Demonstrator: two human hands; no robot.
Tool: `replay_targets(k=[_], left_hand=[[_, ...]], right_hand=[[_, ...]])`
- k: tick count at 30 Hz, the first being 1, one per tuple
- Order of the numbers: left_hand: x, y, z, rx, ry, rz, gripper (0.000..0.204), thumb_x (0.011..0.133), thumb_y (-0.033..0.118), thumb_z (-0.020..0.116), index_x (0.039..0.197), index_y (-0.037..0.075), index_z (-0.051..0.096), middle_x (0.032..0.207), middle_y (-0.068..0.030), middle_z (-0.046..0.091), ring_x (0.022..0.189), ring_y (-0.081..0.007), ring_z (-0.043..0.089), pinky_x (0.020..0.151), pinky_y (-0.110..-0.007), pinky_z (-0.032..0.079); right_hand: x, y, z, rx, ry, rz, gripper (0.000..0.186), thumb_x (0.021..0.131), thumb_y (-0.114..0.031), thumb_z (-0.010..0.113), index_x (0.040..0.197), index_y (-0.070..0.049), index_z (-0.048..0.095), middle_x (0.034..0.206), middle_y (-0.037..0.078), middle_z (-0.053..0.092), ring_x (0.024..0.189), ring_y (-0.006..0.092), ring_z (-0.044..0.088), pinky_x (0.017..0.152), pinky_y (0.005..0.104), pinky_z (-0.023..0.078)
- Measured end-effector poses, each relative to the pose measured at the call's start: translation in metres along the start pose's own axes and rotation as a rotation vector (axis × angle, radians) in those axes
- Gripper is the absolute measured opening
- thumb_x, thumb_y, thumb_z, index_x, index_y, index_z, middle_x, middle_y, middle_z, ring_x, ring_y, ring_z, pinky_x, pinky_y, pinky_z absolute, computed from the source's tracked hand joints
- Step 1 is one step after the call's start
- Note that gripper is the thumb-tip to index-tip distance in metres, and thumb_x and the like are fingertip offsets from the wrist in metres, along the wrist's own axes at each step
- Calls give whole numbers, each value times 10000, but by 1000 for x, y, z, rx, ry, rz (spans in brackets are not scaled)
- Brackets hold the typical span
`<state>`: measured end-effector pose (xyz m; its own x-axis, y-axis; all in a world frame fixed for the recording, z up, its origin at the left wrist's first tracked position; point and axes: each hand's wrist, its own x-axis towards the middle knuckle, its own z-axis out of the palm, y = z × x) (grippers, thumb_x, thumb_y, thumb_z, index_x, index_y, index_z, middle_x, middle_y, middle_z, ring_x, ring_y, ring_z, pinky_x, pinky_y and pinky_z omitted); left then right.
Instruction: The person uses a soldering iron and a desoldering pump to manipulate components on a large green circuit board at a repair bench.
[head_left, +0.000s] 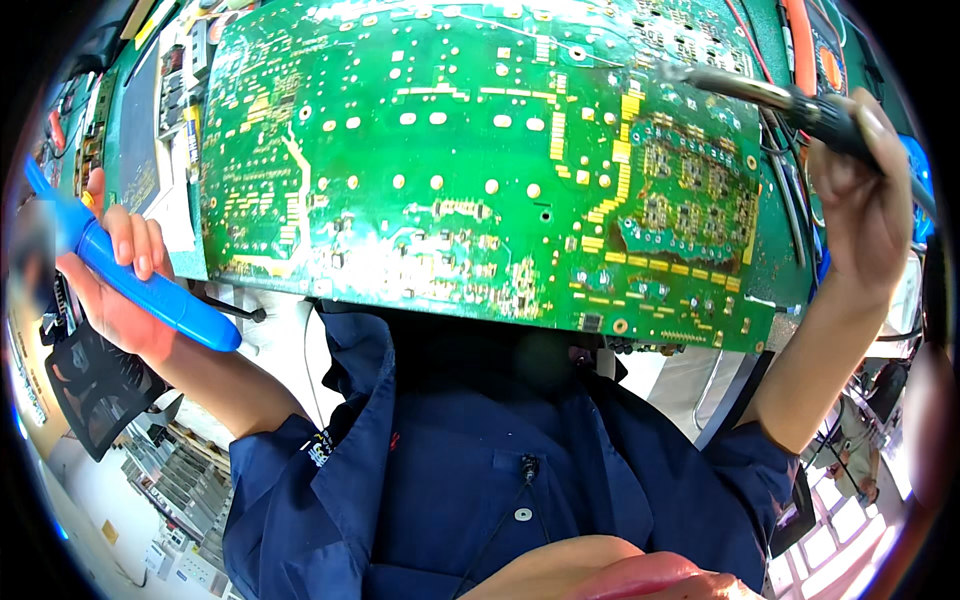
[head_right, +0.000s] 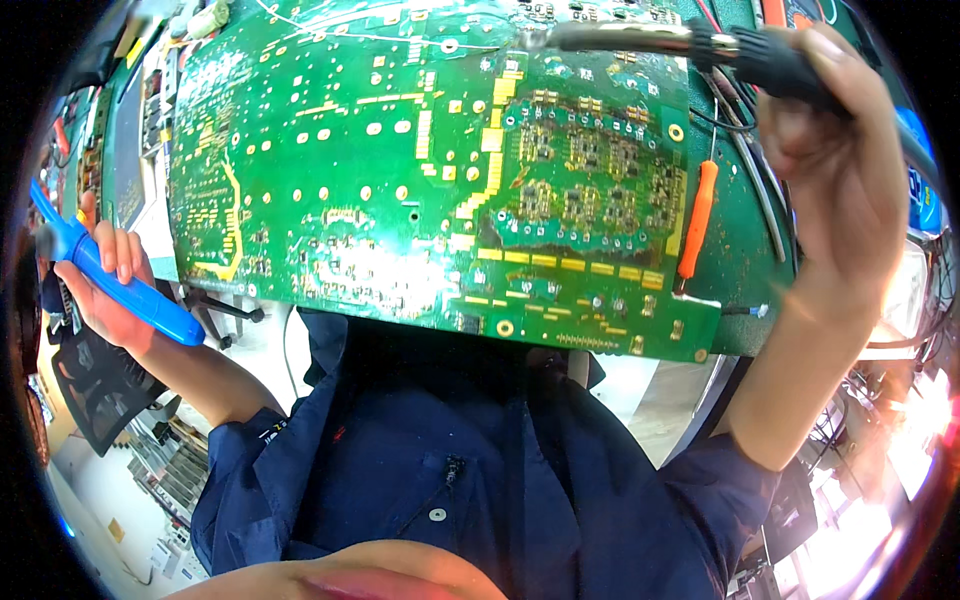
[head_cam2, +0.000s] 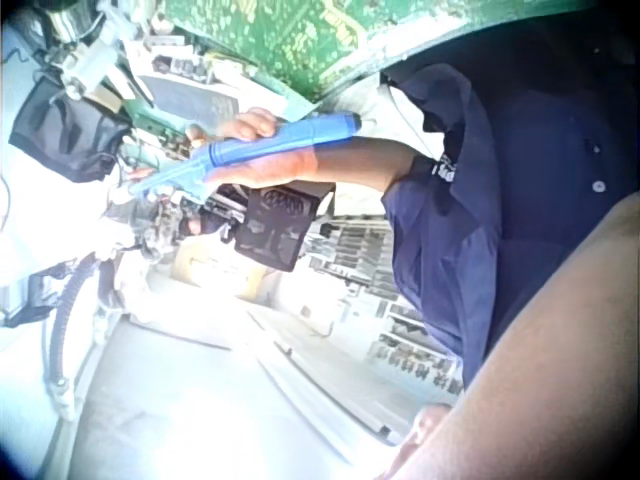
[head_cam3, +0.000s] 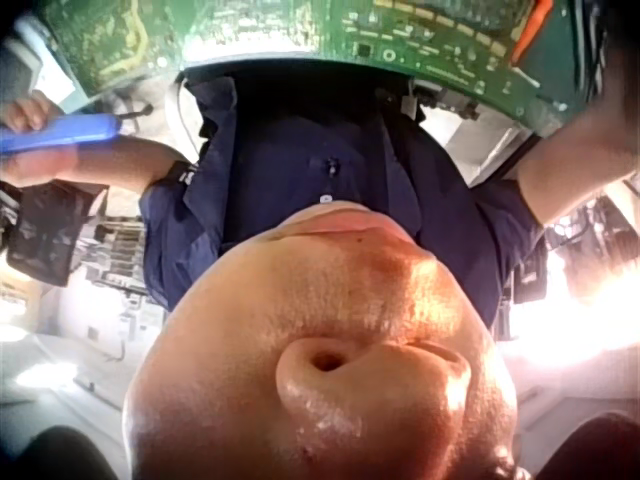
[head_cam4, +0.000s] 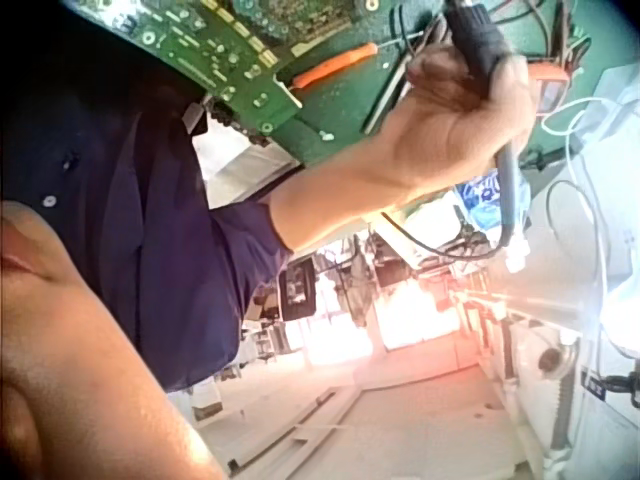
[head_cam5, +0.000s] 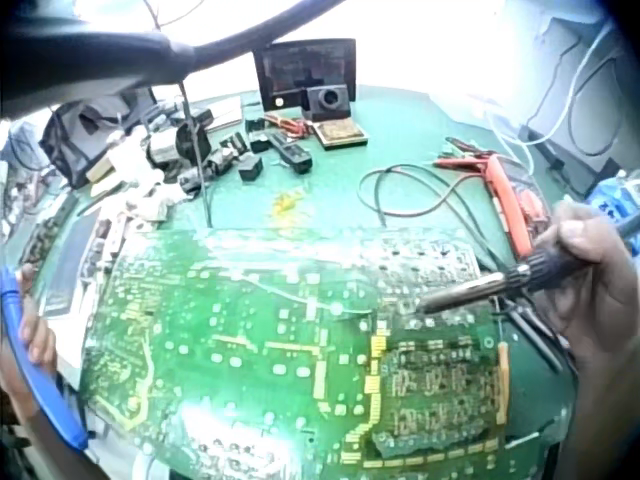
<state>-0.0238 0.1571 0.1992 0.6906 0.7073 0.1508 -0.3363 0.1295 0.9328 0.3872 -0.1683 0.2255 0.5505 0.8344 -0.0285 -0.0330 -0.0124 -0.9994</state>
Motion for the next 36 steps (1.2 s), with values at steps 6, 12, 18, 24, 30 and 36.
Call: replay_targets(k=[6,12,18,24,30,36], left_hand=[[12,-6,0,-156,-58,-84,749,931,389,580,1391,-109,259,679,1,408,563,-94,394,569,-233,322],[13,-5,2,-139,-69,-55,745,932,383,581,1400,-97,256,680,3,421,571,-89,407,583,-226,317],[12,-1,18,-43,-119,-35,508,953,395,539,1345,101,406,722,-45,480,546,-103,438,559,-235,358],[-2,6,27,123,19,120,674,930,415,577,1392,5,309,752,-33,456,581,-106,443,574,-241,359],[-23,38,69,746,68,107,525,921,183,606,1345,-25,376,827,-23,505,635,-87,477,581,-218,391],[-21,24,159,1283,-383,75,451,765,-16,651,1187,99,541,756,-53,576,646,-163,599,576,-273,446]], right_hand=[[-14,-16,2,1,98,-69,296,937,-163,521,1033,117,519,714,33,435,575,76,388,655,224,358],[-30,-15,-8,-100,113,-183,404,918,-178,542,1131,164,511,917,121,482,792,193,504,767,269,420],[-20,-14,21,-423,-129,-332,356,846,-205,557,1068,70,592,821,84,500,649,141,422,567,247,295],[-27,-29,27,-644,12,-391,419,921,-294,492,1129,61,574,820,109,527,694,171,451,631,292,345],[-30,-34,9,-315,1,-528,606,956,-529,424,1108,35,587,885,135,581,800,216,523,692,339,402],[-41,-42,52,-115,136,-501,693,973,-551,310,1289,59,401,1168,327,546,1081,387,568,910,405,460]])
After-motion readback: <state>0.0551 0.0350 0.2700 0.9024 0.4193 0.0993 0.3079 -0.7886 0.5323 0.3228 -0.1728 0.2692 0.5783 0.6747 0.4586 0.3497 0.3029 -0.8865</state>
